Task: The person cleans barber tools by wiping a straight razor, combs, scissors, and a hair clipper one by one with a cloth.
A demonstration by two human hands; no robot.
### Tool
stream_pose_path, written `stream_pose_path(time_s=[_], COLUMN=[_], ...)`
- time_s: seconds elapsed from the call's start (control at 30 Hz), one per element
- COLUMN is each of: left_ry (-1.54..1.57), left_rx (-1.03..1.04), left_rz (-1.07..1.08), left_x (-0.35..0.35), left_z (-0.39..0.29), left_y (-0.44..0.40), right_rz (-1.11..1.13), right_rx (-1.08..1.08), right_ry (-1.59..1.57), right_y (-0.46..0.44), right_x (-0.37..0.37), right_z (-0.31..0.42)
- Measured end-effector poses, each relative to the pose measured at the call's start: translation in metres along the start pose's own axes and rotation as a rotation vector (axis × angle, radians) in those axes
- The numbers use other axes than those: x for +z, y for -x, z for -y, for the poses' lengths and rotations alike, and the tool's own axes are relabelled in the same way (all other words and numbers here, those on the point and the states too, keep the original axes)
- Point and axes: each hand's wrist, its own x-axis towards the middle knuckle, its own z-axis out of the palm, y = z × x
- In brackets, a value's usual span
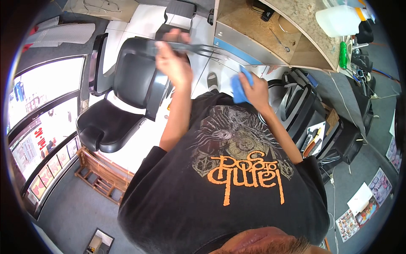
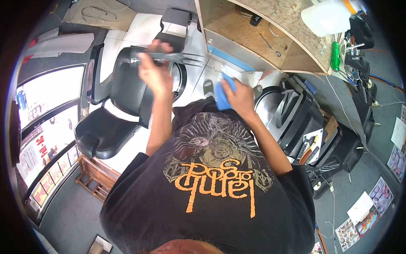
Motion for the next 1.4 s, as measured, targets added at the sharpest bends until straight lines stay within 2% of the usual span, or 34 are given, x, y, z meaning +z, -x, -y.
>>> stream_pose_path(time_s=[0.03,0.07,0.13,0.2,0.27,0.33,0.43,0.53,0.6,0.63,0.73,0.8,0.87,0.9,1.0,1.03,1.07,1.2,1.23,1.27,1.3,1.33,1.37,1.4], left_ry=[0.056,0.017,-0.079,-0.124,-0.115,-0.140,-0.253,-0.312,-0.345,-0.307,-0.212,-0.229,-0.418,-0.385,-0.328,-0.310,-0.278,-0.179,-0.173,-0.168,-0.157,-0.161,-0.195,-0.227], left_rx=[0.047,0.065,-0.008,-0.125,-0.207,-0.255,-0.262,-0.359,-0.298,-0.328,-0.428,-0.458,-0.495,-0.517,-0.375,-0.366,-0.244,-0.395,-0.451,-0.510,-0.564,-0.595,-0.608,-0.619], left_rz=[-0.133,-0.099,0.027,0.109,0.209,0.200,0.258,0.420,0.478,0.476,0.469,0.496,0.561,0.545,0.458,0.368,0.269,0.277,0.301,0.328,0.266,0.325,0.389,0.455], left_x=[-0.002,-0.014,-0.018,-0.017,-0.015,-0.004,0.011,0.025,0.027,0.024,0.017,0.013,-0.009,-0.009,-0.009,-0.010,-0.007,-0.021,-0.021,-0.021,-0.013,-0.015,-0.019,-0.019], left_z=[-0.019,-0.030,-0.045,-0.046,-0.035,-0.025,-0.001,0.015,0.028,0.027,0.023,0.022,0.047,0.044,0.049,0.044,0.040,0.027,0.026,0.024,0.023,0.029,0.038,0.045], left_y=[-0.020,-0.035,-0.036,-0.026,-0.013,-0.002,0.015,0.035,0.048,0.047,0.047,0.063,0.076,0.079,0.075,0.067,0.057,0.032,0.037,0.043,0.054,0.060,0.065,0.069], right_rz=[-0.017,-0.030,-0.025,-0.084,-0.076,-0.093,0.086,0.519,0.285,0.162,0.154,0.031,-0.022,0.002,0.170,0.134,0.100,-0.179,-0.279,-0.303,-0.329,-0.358,-0.239,-0.216], right_rx=[0.089,0.176,0.518,0.678,0.683,0.614,0.616,0.554,0.123,0.052,0.071,0.025,0.008,0.029,0.104,0.155,0.206,0.438,0.342,0.267,0.195,0.124,0.143,-0.035], right_ry=[-0.001,0.001,-0.182,-0.596,-1.089,-1.499,-1.676,-1.109,-0.665,-0.552,-0.329,-0.295,-0.278,-0.247,-0.280,-0.310,-0.342,-0.536,-0.615,-0.581,-0.546,-0.511,-0.559,-0.400], right_y=[0.010,0.020,0.032,0.030,0.011,-0.007,-0.021,-0.022,-0.012,-0.012,-0.013,-0.014,-0.018,-0.019,-0.020,-0.020,-0.018,-0.022,-0.026,-0.026,-0.027,-0.028,-0.023,-0.022], right_x=[-0.002,-0.006,-0.017,-0.028,-0.045,-0.048,-0.033,0.003,0.036,0.038,0.029,0.031,0.037,0.038,0.036,0.033,0.030,0.014,0.010,0.007,0.000,-0.008,-0.015,-0.006], right_z=[-0.023,-0.049,-0.096,-0.105,-0.061,-0.014,0.016,0.016,0.044,0.051,0.047,0.045,0.032,0.031,0.015,0.011,0.007,-0.015,-0.016,-0.015,0.001,0.020,0.045,0.041])
